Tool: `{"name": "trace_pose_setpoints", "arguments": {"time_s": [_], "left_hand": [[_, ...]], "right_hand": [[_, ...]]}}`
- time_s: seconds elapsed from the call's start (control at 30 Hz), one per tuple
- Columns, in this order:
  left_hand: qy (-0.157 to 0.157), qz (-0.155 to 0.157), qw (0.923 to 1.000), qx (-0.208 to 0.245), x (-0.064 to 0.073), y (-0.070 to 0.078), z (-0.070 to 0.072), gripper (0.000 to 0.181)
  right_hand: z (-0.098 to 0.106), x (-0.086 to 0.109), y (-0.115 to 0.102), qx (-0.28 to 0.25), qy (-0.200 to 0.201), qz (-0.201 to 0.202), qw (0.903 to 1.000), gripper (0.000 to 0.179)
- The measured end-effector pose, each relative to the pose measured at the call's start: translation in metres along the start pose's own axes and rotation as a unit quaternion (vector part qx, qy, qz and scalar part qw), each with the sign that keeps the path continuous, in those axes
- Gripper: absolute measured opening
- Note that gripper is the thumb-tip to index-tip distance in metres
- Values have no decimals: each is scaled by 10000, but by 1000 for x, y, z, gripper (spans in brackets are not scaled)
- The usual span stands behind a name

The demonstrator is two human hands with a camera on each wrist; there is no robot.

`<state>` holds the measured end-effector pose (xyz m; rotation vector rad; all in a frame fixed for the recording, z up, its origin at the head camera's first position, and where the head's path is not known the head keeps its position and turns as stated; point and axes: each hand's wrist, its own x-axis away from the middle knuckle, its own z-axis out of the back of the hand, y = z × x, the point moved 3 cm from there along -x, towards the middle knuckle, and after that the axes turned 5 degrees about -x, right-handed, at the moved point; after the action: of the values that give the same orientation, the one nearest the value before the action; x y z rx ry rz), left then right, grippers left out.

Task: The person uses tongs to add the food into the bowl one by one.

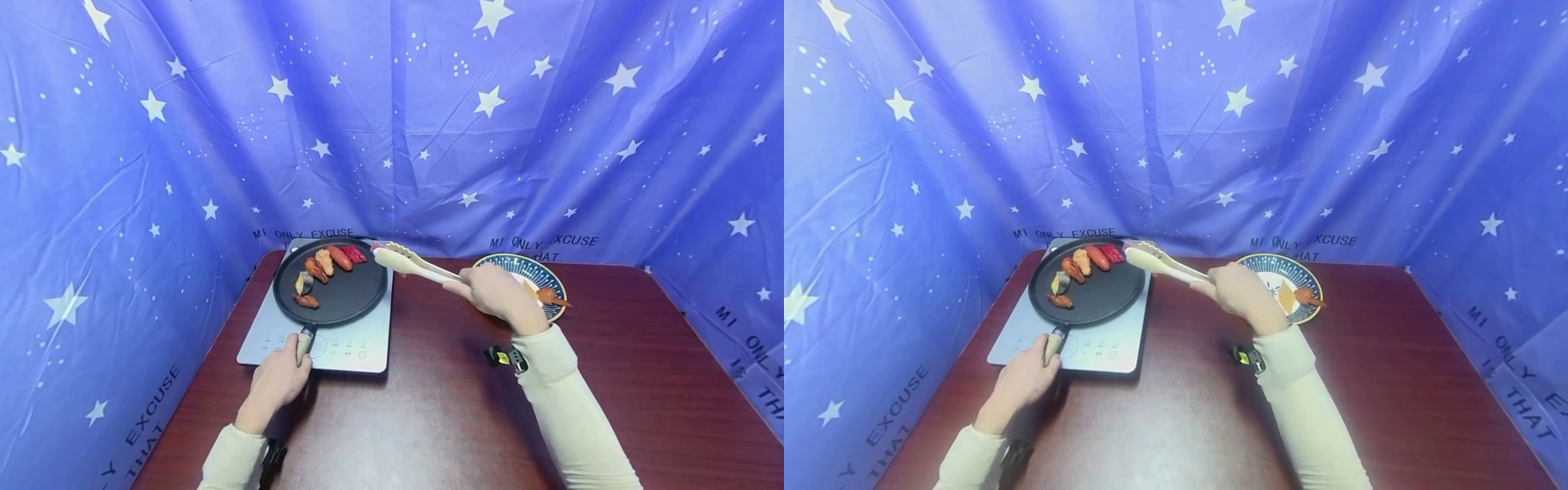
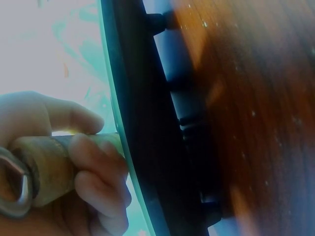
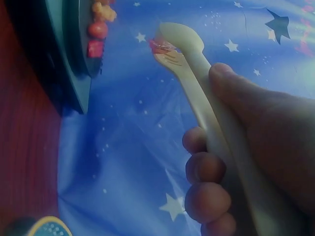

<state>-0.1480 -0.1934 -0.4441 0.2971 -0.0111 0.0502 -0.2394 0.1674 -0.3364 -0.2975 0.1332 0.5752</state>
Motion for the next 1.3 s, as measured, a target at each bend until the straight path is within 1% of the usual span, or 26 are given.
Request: {"name": "trace_pose_setpoints", "arguments": {"time_s": [0.13, 0.23, 0.6, 0.83, 1.1, 1.3], "left_hand": [[41, -8, 10000, 4, -1, 1, 0, 44], [55, -3, 10000, 1, -1, 1, 0, 44], [21, 45, 10000, 17, 0, 0, 1, 48], [31, 46, 10000, 17, 0, 1, 0, 48], [-15, 27, 10000, 29, 0, 2, 0, 49], [-19, 22, 10000, 2, 1, 2, 1, 49]], "right_hand": [[-4, -8, -9, -159, -10, 84, 9998, 39], [-8, -14, -16, -252, -68, 40, 9997, 39], [-31, -28, -35, -155, -280, -131, 9994, 40], [-41, -34, -42, -119, -456, -368, 9982, 41], [-54, -39, -46, 58, -508, -401, 9979, 43], [-62, -43, -50, 70, -571, -536, 9969, 43]]}}
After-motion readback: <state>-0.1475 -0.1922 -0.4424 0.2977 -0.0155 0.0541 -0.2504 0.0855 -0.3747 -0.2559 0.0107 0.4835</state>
